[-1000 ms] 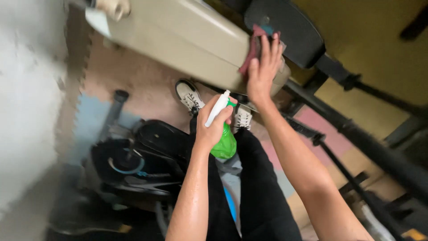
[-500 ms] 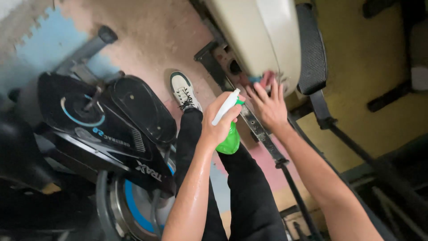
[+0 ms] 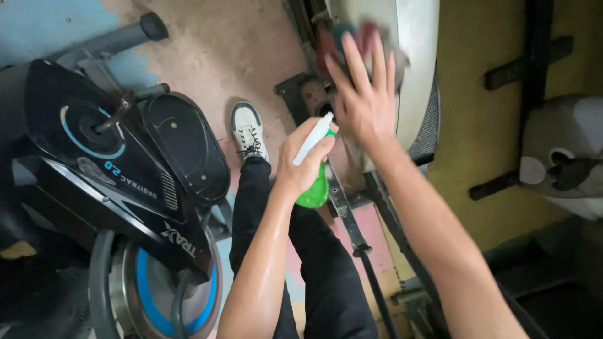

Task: Cleaning and sanitizing various pieces of gym equipment using a spray bottle and a cloth.

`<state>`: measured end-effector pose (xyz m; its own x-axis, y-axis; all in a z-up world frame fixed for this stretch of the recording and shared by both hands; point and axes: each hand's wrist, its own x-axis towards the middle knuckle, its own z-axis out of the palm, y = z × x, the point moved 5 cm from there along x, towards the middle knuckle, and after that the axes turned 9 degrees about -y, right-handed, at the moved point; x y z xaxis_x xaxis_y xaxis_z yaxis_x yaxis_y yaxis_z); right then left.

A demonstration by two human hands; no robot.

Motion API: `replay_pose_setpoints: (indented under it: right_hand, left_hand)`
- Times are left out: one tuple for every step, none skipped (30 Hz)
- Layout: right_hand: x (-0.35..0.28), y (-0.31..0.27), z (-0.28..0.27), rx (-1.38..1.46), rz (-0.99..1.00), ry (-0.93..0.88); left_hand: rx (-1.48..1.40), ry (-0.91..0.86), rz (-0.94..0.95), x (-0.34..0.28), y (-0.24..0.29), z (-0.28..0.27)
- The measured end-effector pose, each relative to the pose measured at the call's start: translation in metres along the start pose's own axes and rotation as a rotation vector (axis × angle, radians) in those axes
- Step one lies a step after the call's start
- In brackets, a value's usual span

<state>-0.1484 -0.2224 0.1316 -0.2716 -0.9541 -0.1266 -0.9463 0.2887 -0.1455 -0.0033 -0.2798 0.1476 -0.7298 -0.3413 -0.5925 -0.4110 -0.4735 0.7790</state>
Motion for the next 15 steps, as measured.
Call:
replay_pose_setpoints:
  right_hand:
    - [-0.018, -0.002, 0.007, 0.034, 0.053, -0.017]
    - [-0.051, -0.003, 0.03, 0.025, 0.046, -0.021]
    - [-0.083, -0.003, 0.054, -0.04, 0.04, -0.055]
    - [-0.114, -0.005, 0.078, -0.1, 0.033, -0.088]
    - [-0.129, -0.002, 0.079, -0.105, 0.024, -0.09]
    - [-0.143, -0.005, 0.086, -0.182, -0.044, -0.189]
    - [-0.159, -0.007, 0.093, -0.26, -0.113, -0.287]
    - [-0.155, -0.005, 0.09, -0.261, -0.12, -0.29]
    - [-0.152, -0.003, 0.091, -0.277, -0.157, -0.374]
    - [-0.143, 0.002, 0.094, -0.297, -0.198, -0.447]
    - [-0.097, 0.002, 0.073, -0.302, -0.208, -0.439]
    - [-0.057, -0.004, 0.046, -0.308, -0.191, -0.341]
    - [-0.017, -0.01, 0.019, -0.313, -0.172, -0.243]
    - [0.01, -0.013, 0.015, -0.313, -0.18, -0.247]
    - [0.037, -0.016, 0.007, -0.335, -0.183, -0.173]
  left_hand:
    - [0.001, 0.009, 0.018, 0.003, 0.0, 0.0]
    - [-0.01, 0.011, 0.023, 0.003, 0.0, -0.001]
    - [-0.04, 0.014, 0.046, 0.004, 0.001, -0.003]
    - [-0.067, 0.022, 0.067, 0.003, 0.003, -0.006]
    - [-0.075, 0.028, 0.07, 0.004, 0.002, -0.008]
    - [-0.107, 0.034, 0.075, 0.002, 0.001, -0.011]
    - [-0.138, 0.04, 0.08, 0.001, -0.001, -0.016]
    - [-0.144, 0.045, 0.079, -0.003, 0.001, -0.021]
    - [-0.118, 0.053, 0.074, -0.006, 0.004, -0.025]
    - [-0.089, 0.065, 0.079, -0.006, 0.008, -0.033]
    - [-0.09, 0.075, 0.088, -0.002, 0.013, -0.04]
    - [-0.064, 0.081, 0.079, -0.006, 0.017, -0.046]
    - [-0.038, 0.086, 0.07, -0.01, 0.021, -0.051]
    - [-0.044, 0.093, 0.068, -0.01, 0.023, -0.057]
    - [-0.023, 0.098, 0.066, -0.01, 0.025, -0.062]
